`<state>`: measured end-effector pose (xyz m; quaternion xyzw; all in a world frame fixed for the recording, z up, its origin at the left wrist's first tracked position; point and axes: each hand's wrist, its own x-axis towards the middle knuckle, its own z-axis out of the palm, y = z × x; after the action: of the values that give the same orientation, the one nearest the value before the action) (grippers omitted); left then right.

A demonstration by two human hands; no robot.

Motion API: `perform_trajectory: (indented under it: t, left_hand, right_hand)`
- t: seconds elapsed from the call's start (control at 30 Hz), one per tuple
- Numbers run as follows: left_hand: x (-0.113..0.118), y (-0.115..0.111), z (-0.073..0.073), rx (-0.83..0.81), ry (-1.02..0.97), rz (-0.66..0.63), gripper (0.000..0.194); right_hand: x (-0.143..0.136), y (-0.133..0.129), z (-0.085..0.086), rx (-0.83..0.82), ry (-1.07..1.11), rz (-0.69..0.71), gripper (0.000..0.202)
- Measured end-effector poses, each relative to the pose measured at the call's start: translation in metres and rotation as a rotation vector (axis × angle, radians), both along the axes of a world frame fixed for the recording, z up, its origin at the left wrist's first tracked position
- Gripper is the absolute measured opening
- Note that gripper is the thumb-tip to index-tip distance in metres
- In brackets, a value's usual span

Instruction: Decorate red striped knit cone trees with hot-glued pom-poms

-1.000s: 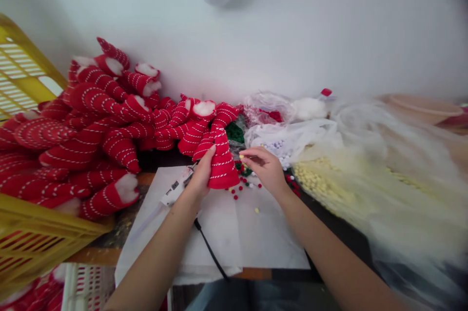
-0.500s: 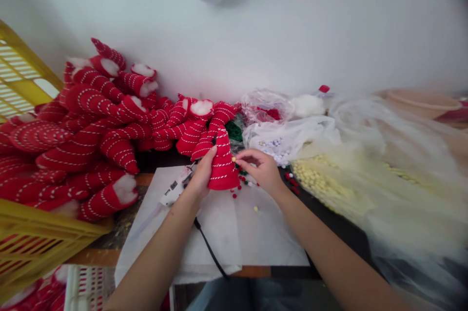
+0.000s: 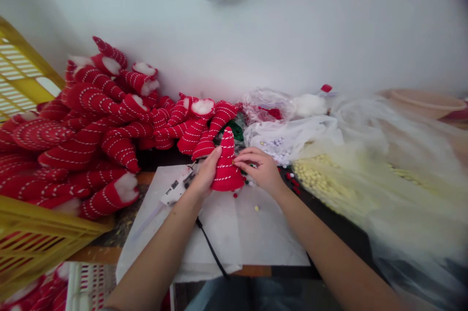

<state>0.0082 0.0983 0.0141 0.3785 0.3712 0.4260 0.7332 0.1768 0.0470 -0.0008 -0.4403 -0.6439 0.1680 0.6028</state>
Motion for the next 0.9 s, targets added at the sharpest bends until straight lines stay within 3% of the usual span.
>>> perform_trajectory:
  t: [0.13,0.27,0.6,0.8,0.9]
  left_hand:
    - [0.0,0.006,-0.006,0.057,0.085,0.121,0.038]
    - [0.002,0.01,-0.009,0.221,0.27,0.283,0.031]
    - [0.009,-0.01,-0.005,0.35,0.278,0.114,0.03]
    - [0.009,-0.009,-0.003,0.359,0.301,0.119,0.027]
    - [0.009,-0.008,-0.003,0.363,0.31,0.126,0.027]
  right_hand:
    - [0.003,-0.001,0.005,0.013,0.122,-0.052,0.007]
    - [-0.003,-0.007,0.009,0.025,0.181,-0.088,0.024]
    - [-0.02,-0.02,0.01,0.219,-0.337,-0.278,0.029]
    - [-0.018,-0.019,0.012,0.264,-0.443,-0.364,0.005]
    - [-0.017,-0.019,0.014,0.296,-0.474,-0.395,0.01]
